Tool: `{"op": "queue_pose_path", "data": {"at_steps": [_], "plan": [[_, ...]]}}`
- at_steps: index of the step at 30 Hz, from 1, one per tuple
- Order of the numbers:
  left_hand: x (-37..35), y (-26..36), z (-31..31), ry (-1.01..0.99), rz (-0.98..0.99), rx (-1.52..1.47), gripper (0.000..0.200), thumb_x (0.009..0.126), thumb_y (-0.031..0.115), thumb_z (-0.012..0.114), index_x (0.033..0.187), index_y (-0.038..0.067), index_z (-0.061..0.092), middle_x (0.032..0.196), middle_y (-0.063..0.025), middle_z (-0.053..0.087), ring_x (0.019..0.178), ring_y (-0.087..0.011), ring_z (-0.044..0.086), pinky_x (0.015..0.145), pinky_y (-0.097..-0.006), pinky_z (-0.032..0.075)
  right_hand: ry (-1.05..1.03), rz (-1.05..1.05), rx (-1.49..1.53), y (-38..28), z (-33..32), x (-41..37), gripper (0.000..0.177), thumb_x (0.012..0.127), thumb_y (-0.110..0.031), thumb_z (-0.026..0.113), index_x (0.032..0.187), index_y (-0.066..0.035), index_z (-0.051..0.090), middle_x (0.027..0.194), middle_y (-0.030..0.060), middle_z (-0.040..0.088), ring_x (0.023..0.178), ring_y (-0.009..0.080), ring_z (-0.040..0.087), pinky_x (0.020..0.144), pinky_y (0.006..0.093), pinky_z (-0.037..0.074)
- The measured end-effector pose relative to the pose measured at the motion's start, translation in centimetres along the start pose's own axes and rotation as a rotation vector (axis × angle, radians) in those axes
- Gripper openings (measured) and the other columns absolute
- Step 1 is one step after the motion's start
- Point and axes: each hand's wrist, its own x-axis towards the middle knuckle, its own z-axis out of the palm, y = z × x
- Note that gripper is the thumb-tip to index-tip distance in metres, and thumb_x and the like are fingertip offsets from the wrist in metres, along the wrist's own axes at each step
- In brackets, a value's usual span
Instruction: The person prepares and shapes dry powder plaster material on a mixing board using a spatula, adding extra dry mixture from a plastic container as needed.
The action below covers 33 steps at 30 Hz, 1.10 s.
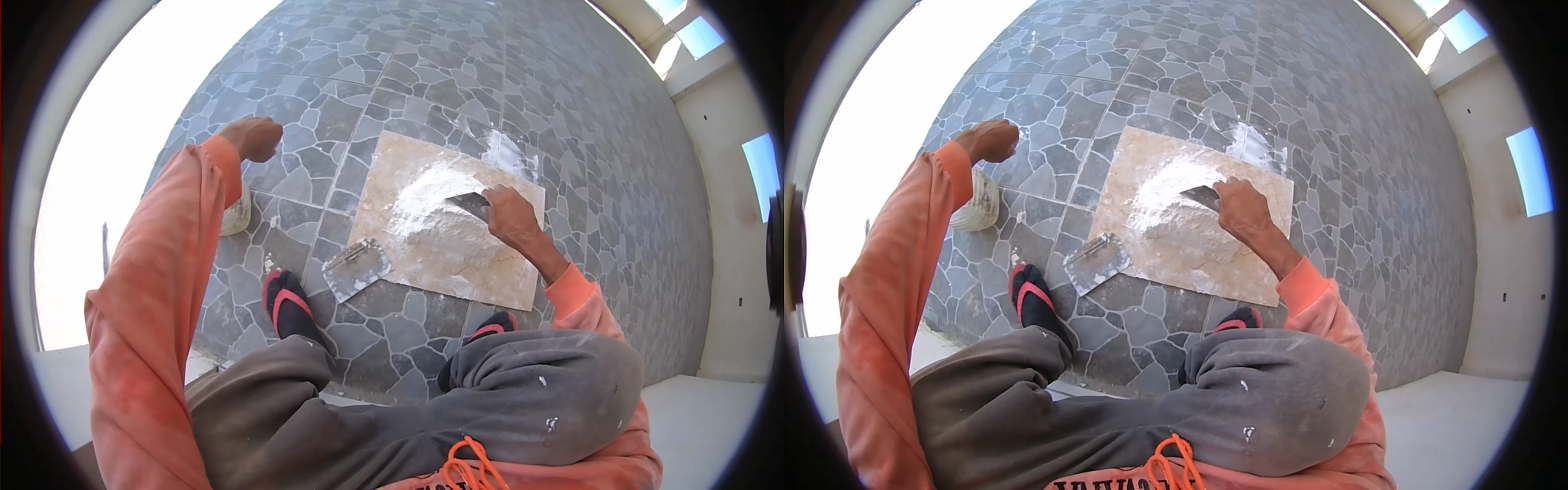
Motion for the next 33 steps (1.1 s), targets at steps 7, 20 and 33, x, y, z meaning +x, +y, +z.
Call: {"op": "queue_pose_path", "data": {"at_steps": [7, 20, 33], "plan": [[-0.1, 0.1, -0.3, -0.057, -0.040, -0.004, 0.017, 0.081, 0.008, 0.057, 0.086, -0.002, 0.070, 0.093, -0.0209, 0.069, 0.087, -0.0370, 0.067, 0.075, -0.0444, 0.053, -0.020, -0.289, -0.020, -0.8, 3.0, -9.1, 0.013, 0.077, -0.011, 0.061, 0.088, -0.004, 0.062, 0.087, 0.0121, 0.055, 0.082, 0.0272, 0.056, 0.068, 0.0401, 0.049], [-0.2, 0.5, -1.2, -0.029, 0.011, -0.013, 0.019, 0.079, 0.011, 0.056, 0.073, -0.003, 0.066, 0.074, -0.0250, 0.064, 0.070, -0.0403, 0.063, 0.065, -0.0468, 0.049, 0.117, -0.371, -0.077, -0.9, 12.8, -14.8, 0.018, 0.079, -0.016, 0.055, 0.092, -0.005, 0.061, 0.088, 0.0103, 0.054, 0.086, 0.0247, 0.054, 0.071, 0.0353, 0.044], [-0.2, 0.0, -0.5, -0.004, 0.037, -0.068, 0.017, 0.077, 0.010, 0.057, 0.071, -0.004, 0.063, 0.069, -0.0260, 0.060, 0.063, -0.0400, 0.058, 0.063, -0.0484, 0.045, 0.090, 0.515, 0.008, -2.5, 11.9, -15.4, 0.068, 0.067, -0.029, 0.080, 0.118, 0.007, 0.051, 0.106, 0.0213, 0.053, 0.103, 0.0334, 0.051, 0.087, 0.0450, 0.043]]}}
